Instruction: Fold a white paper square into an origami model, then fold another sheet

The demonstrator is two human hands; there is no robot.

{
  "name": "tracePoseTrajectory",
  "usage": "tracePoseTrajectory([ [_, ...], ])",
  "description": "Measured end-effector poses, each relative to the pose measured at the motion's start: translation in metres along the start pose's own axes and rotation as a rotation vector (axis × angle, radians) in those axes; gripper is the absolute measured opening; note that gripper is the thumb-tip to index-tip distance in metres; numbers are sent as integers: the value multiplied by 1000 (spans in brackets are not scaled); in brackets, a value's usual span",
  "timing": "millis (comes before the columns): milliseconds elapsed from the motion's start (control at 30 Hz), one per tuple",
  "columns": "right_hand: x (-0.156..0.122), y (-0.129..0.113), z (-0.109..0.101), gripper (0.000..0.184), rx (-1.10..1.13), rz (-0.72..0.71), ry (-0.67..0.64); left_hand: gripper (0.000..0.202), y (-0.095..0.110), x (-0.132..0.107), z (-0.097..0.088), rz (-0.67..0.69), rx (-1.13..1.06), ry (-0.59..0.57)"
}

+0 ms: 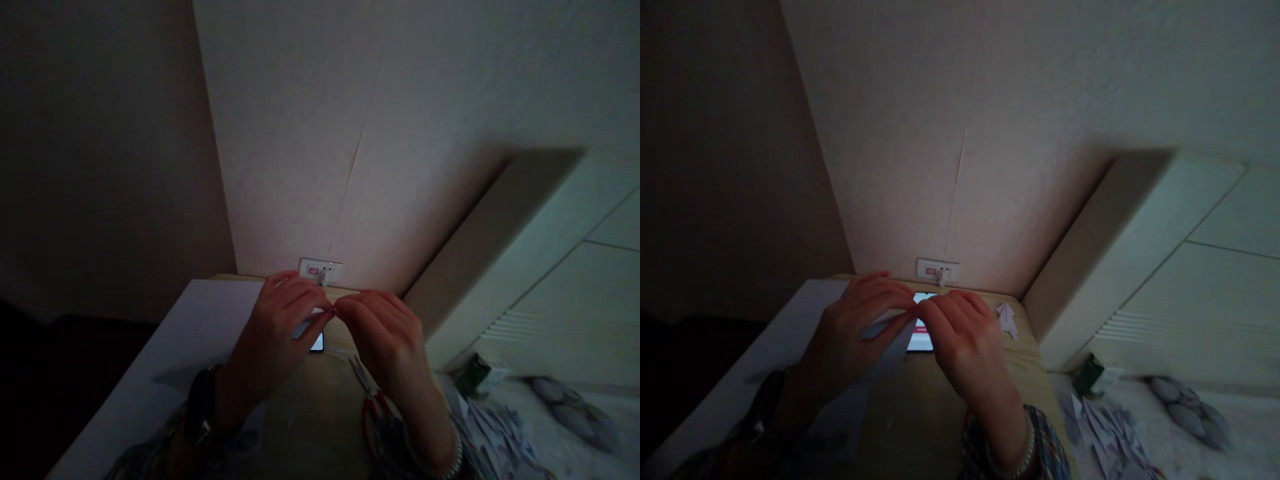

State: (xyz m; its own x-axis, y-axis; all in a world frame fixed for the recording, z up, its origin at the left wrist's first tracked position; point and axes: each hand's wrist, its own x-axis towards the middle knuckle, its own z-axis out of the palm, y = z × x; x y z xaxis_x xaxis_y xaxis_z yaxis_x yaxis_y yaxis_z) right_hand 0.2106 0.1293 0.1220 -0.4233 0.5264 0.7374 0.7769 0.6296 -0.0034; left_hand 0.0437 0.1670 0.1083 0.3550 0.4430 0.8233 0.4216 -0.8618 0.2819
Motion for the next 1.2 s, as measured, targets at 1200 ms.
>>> tracePoseTrajectory([
  [1200,-13,57,-55,13,-252,312,180,25,-64,-52,-45,-625,-199,-382],
])
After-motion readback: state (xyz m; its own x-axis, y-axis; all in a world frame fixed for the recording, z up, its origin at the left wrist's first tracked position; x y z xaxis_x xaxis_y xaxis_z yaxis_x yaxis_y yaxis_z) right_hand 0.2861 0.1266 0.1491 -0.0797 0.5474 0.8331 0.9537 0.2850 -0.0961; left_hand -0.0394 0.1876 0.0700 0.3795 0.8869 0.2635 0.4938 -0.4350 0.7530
